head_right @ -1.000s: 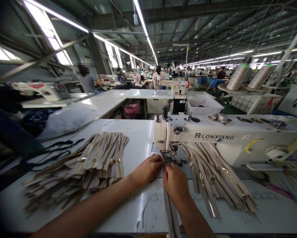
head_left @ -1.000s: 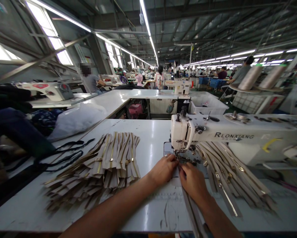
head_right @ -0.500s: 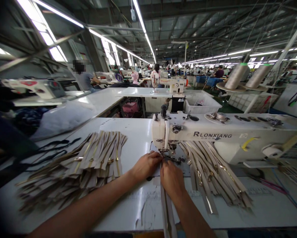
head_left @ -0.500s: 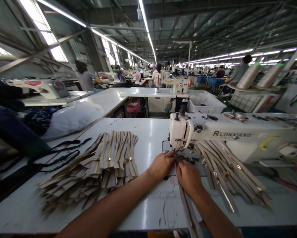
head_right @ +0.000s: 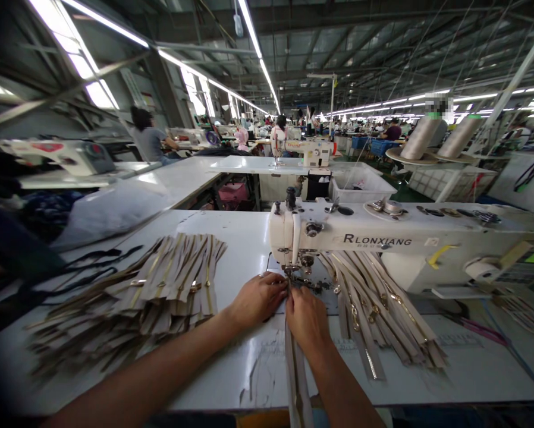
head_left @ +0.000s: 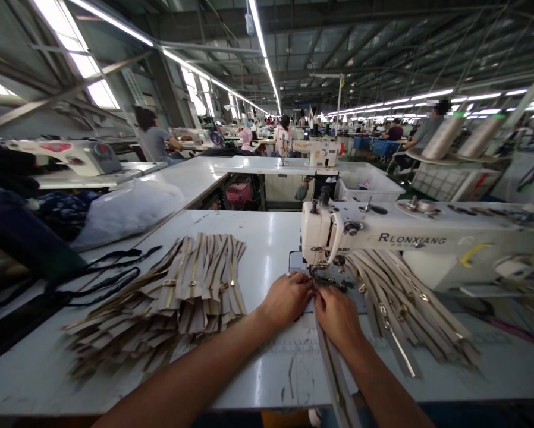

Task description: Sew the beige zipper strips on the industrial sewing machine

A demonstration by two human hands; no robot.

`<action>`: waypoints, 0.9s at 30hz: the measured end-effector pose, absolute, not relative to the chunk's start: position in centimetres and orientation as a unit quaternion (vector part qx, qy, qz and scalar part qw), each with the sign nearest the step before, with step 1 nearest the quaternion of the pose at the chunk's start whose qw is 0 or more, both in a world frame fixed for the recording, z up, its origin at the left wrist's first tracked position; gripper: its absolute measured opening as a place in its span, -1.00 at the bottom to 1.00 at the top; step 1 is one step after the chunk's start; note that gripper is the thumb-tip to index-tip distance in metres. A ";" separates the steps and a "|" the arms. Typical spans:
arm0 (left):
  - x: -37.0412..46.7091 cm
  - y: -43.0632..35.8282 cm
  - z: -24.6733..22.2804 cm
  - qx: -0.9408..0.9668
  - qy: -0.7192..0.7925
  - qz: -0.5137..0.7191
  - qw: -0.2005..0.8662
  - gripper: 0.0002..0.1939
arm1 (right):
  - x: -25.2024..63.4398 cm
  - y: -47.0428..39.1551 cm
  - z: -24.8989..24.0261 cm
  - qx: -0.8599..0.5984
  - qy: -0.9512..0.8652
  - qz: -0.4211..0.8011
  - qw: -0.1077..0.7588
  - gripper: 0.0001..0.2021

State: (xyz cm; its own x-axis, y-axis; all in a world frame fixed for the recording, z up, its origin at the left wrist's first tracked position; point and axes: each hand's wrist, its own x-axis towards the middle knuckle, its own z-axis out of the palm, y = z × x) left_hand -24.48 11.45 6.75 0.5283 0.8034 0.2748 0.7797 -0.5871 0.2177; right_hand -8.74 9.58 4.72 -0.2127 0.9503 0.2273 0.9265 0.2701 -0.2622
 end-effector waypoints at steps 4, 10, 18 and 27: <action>-24.7 12.0 6.7 0.876 0.442 0.189 0.041 -0.82 | -8.7 9.6 4.9 -0.603 -0.781 0.031 0.162 -0.75; -25.1 12.4 6.1 0.890 0.389 0.230 0.063 -0.76 | -8.8 9.7 5.0 -0.598 -0.785 0.032 0.160 -0.75; -25.3 12.7 5.8 0.909 0.327 0.244 0.090 -0.75 | -7.3 7.4 4.6 -0.580 -0.777 0.088 0.229 -0.73; -25.4 12.8 5.5 0.912 0.329 0.234 0.069 -0.73 | -6.7 5.7 3.3 -0.552 -0.781 0.085 0.281 -0.73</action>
State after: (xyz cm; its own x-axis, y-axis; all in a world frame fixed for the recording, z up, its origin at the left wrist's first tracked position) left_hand -25.44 12.77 5.55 0.6744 0.6321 0.3815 0.5673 -0.7744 0.2801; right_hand -6.73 5.66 3.27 -0.2330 0.9091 0.3454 0.8132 0.3769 -0.4435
